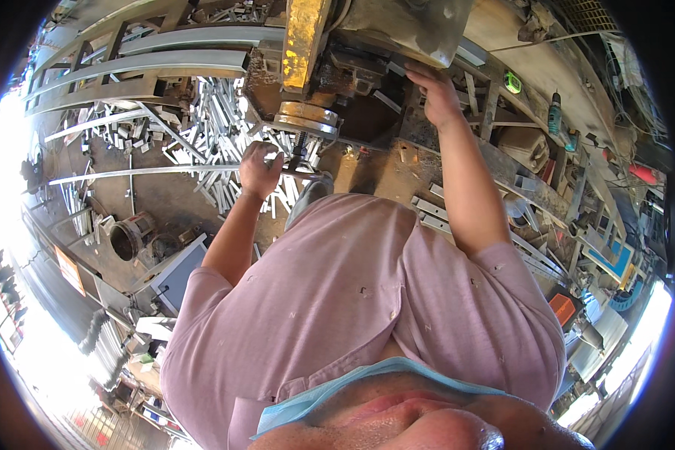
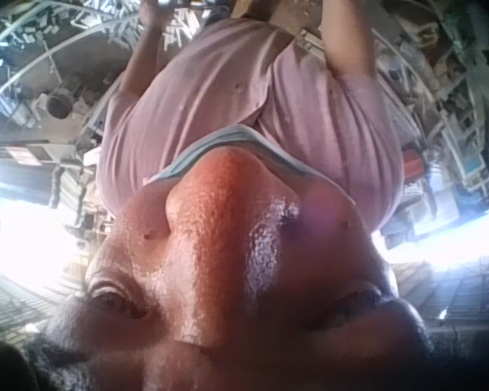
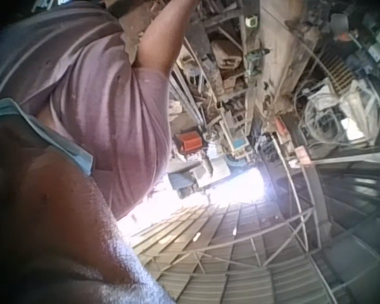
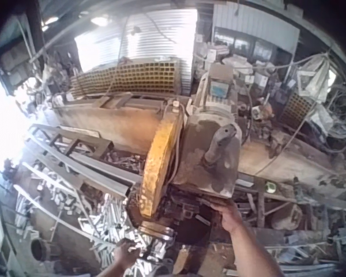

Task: The person measures and cuts metal rods using a chop saw in a workshop. They repeatedly measure the rods with a tape measure, position them under the saw, and cut them into smaller pieces.

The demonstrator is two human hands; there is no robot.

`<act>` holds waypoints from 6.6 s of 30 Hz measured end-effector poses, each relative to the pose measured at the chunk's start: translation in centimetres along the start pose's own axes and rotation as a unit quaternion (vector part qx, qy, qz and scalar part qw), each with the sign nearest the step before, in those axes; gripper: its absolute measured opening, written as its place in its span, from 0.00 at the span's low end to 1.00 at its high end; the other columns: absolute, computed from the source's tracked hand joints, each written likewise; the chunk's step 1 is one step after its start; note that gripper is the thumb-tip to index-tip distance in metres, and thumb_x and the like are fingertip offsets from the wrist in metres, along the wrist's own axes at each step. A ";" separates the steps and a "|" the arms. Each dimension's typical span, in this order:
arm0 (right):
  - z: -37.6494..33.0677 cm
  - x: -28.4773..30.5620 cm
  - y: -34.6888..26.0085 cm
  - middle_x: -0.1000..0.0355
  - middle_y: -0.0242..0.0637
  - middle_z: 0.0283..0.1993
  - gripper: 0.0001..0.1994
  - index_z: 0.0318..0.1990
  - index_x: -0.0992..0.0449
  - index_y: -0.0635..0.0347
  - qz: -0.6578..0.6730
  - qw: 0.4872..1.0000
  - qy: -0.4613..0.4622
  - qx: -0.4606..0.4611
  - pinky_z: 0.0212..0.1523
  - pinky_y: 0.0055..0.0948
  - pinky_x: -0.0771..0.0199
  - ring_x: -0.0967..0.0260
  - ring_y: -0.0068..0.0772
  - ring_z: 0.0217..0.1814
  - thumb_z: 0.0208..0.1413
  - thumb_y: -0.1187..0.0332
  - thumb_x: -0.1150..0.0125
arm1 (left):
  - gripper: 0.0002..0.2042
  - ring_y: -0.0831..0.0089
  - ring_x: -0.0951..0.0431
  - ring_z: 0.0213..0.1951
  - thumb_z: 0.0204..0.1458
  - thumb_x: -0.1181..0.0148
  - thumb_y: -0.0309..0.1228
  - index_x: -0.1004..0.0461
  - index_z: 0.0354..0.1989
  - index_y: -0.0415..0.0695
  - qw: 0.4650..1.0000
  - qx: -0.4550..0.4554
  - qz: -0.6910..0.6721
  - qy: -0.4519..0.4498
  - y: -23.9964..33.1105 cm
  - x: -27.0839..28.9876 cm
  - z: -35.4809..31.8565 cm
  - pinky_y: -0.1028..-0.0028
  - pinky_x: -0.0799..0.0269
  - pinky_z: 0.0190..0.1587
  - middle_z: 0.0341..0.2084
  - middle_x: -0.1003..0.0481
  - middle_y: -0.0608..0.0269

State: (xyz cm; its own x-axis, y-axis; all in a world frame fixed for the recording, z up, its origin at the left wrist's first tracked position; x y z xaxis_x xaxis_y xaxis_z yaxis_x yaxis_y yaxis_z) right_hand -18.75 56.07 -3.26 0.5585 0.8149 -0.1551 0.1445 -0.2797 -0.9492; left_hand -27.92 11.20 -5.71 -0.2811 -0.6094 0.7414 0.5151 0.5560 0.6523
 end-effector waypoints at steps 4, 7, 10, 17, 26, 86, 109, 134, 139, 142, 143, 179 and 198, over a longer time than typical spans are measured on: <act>-6.2 -0.5 0.7 0.19 0.33 0.59 0.14 0.53 0.16 0.55 0.227 0.967 -0.054 -0.103 0.62 0.37 0.39 0.30 0.30 0.64 0.60 0.67 0.31 | 0.13 0.57 0.17 0.38 0.51 0.25 0.34 0.16 0.42 0.40 0.991 0.034 -0.113 -0.070 5.3 1.0 1.0 0.64 0.20 0.42 0.37 0.19 0.54; -10.1 -4.5 1.3 0.19 0.34 0.59 0.16 0.56 0.17 0.58 0.307 0.927 -0.155 -0.152 0.64 0.38 0.38 0.30 0.31 0.64 0.61 0.66 0.31 | 0.23 0.60 0.19 0.36 0.46 0.20 0.37 0.16 0.49 0.41 0.980 0.071 -0.165 -0.087 8.9 1.1 2.5 0.65 0.21 0.43 0.43 0.20 0.54; -12.7 -9.0 1.2 0.21 0.39 0.62 0.18 0.57 0.18 0.64 0.303 0.908 -0.234 -0.168 0.65 0.37 0.35 0.27 0.33 0.62 0.60 0.69 0.32 | 0.37 0.60 0.21 0.36 0.40 0.16 0.39 0.23 0.60 0.39 0.972 0.069 -0.191 -0.115 11.5 1.6 3.7 0.67 0.22 0.44 0.48 0.21 0.52; -14.7 -13.6 0.8 0.23 0.37 0.59 0.21 0.62 0.23 0.67 0.127 0.920 -0.318 -0.190 0.66 0.29 0.32 0.28 0.29 0.64 0.63 0.70 0.32 | 0.31 0.60 0.16 0.49 0.38 0.17 0.40 0.18 0.52 0.39 0.978 0.104 -0.110 -0.143 7.4 4.2 2.2 0.65 0.21 0.54 0.50 0.18 0.50; -15.4 -8.5 3.3 0.22 0.37 0.62 0.20 0.64 0.25 0.64 0.039 0.933 -0.262 -0.243 0.61 0.30 0.28 0.25 0.29 0.64 0.68 0.64 0.38 | 0.10 0.80 0.32 0.18 0.50 0.29 0.35 0.19 0.29 0.42 0.768 0.559 -0.311 -0.034 -17.8 4.8 -4.1 0.75 0.39 0.22 0.20 0.26 0.69; -16.4 -2.6 0.3 0.17 0.44 0.44 0.16 0.52 0.19 0.56 -0.359 0.923 -0.101 -0.097 0.50 0.35 0.23 0.20 0.36 0.45 0.63 0.57 0.31 | 0.17 0.53 0.14 0.40 0.55 0.30 0.42 0.16 0.43 0.41 0.899 0.041 -0.156 -0.408 16.5 -5.2 8.2 0.61 0.20 0.47 0.37 0.16 0.45; -5.5 5.7 -3.0 0.17 0.45 0.52 0.26 0.58 0.18 0.44 -0.621 0.756 0.204 -0.005 0.54 0.54 0.19 0.21 0.56 0.56 0.61 0.38 0.37 | 0.30 0.56 0.22 0.63 0.53 0.40 0.32 0.28 0.68 0.62 0.821 0.012 0.504 -0.269 -5.7 7.1 35.8 0.57 0.24 0.63 0.61 0.21 0.56; -0.5 1.3 -4.1 0.17 0.49 0.41 0.20 0.42 0.13 0.48 -0.610 0.765 0.200 -0.052 0.45 0.57 0.18 0.18 0.58 0.45 0.59 0.43 0.37 | 0.29 0.59 0.21 0.62 0.65 0.50 0.58 0.30 0.71 0.63 0.765 -0.176 0.576 -0.229 -4.6 2.5 34.0 0.57 0.23 0.60 0.63 0.22 0.62; -0.4 1.4 -3.8 0.17 0.50 0.41 0.21 0.39 0.13 0.51 -0.613 0.763 0.196 -0.052 0.46 0.57 0.18 0.19 0.59 0.45 0.59 0.43 0.36 | 0.30 0.60 0.21 0.62 0.64 0.48 0.59 0.31 0.72 0.63 0.772 -0.191 0.564 -0.222 -6.5 1.9 34.3 0.58 0.22 0.59 0.64 0.23 0.62; -0.1 1.6 -3.6 0.17 0.51 0.41 0.22 0.39 0.13 0.53 -0.617 0.762 0.190 -0.051 0.46 0.57 0.18 0.19 0.59 0.46 0.59 0.43 0.37 | 0.30 0.60 0.21 0.63 0.64 0.47 0.59 0.32 0.72 0.63 0.795 -0.200 0.530 -0.216 -9.7 0.9 35.3 0.59 0.22 0.60 0.65 0.24 0.63; 0.0 1.7 -3.5 0.17 0.52 0.41 0.22 0.39 0.14 0.54 -0.619 0.761 0.187 -0.050 0.46 0.57 0.18 0.19 0.60 0.46 0.59 0.43 0.37 | 0.30 0.60 0.21 0.63 0.63 0.47 0.59 0.32 0.72 0.63 0.847 -0.181 0.448 -0.221 -10.5 0.6 35.6 0.59 0.22 0.60 0.66 0.24 0.64; 0.7 2.1 -3.0 0.19 0.57 0.49 0.28 0.51 0.19 0.62 -0.629 0.752 0.193 -0.032 0.52 0.57 0.19 0.21 0.63 0.53 0.62 0.42 0.39 | 0.29 0.58 0.23 0.59 0.58 0.37 0.54 0.29 0.65 0.56 0.909 -0.158 0.327 -0.205 -12.5 -0.5 35.4 0.59 0.25 0.58 0.60 0.25 0.62; -0.5 5.3 -1.3 0.18 0.47 0.43 0.22 0.53 0.18 0.53 -0.608 0.770 0.176 0.076 0.41 0.51 0.20 0.19 0.52 0.41 0.63 0.47 0.36 | 0.24 0.53 0.21 0.50 0.57 0.35 0.50 0.25 0.57 0.50 0.923 -0.153 0.301 -0.186 -12.1 0.0 35.2 0.57 0.24 0.51 0.50 0.22 0.57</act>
State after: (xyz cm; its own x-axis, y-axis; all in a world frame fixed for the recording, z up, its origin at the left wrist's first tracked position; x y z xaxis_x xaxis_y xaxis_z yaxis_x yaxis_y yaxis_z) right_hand -15.62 60.47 -2.69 0.2761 0.2317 0.9328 0.6540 0.6659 -0.3590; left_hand -62.63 24.36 -8.11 -0.0994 0.0261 0.9947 0.8571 0.5101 0.0723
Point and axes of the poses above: each hand's wrist, its own z-axis towards the middle knuckle, its own x-axis out of the back of the hand, y = z × x, the point moved 5 cm from there along z, towards the middle knuckle
